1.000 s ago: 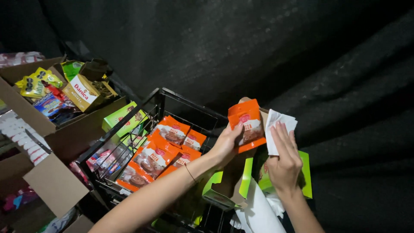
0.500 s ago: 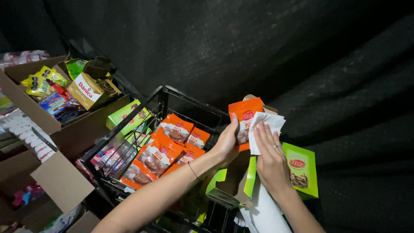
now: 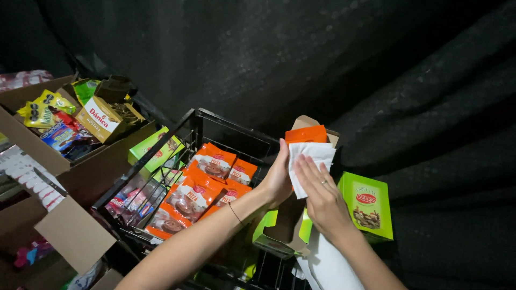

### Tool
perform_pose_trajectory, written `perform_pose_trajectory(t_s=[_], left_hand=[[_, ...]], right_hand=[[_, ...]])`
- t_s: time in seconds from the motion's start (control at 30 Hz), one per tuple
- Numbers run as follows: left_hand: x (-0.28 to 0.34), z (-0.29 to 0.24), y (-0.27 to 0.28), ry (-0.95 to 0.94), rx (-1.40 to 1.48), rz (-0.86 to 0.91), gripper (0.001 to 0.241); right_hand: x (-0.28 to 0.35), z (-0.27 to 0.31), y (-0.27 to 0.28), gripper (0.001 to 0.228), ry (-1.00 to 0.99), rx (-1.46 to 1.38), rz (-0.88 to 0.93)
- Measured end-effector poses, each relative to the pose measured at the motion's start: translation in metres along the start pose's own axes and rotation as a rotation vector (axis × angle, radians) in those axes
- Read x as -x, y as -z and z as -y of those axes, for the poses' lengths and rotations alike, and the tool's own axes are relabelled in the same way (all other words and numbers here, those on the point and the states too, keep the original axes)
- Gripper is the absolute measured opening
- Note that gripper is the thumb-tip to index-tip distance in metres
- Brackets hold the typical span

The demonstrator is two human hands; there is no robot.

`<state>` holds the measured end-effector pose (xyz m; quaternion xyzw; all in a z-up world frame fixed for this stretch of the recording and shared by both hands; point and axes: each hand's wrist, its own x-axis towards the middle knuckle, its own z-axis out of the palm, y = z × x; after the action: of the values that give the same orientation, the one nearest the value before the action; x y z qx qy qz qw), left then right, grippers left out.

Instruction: Cleaning individual food packets with a cloth and organizing them into a cardboard box.

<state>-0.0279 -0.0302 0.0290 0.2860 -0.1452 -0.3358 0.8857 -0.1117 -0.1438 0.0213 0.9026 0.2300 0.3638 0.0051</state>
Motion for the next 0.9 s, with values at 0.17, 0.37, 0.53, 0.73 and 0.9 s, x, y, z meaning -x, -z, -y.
perform_pose_trajectory(t_s=[0.17,0.37,0.53,0.73,0.9], left_hand=[[-0.007,0.011,0.008,-0.03,-0.063,0.034,0.076],[-0.011,0.011,0.014,0.016,-0.077,0.047,0.078],[-0.015,0.018,0.019,-0.018,-0.033,0.049,0.077],[-0.022,0.024,0.035,-0.031,-0.04,0.063,0.07],[-0.005,0.001,0.017,0.107,-0.066,0.058,0.077]], right_hand=[[0.004,-0.01,0.001,0.064,-0.114,0.012,0.026],[0.002,-0.013,0.009,0.063,-0.159,0.058,0.009],[0.006,-0.014,0.006,0.06,-0.179,0.094,-0.013],[0.009,-0.002,0.001,0.056,-0.206,-0.002,0.035],[0.008,0.0,0.001,0.075,0.021,-0.084,0.124]])
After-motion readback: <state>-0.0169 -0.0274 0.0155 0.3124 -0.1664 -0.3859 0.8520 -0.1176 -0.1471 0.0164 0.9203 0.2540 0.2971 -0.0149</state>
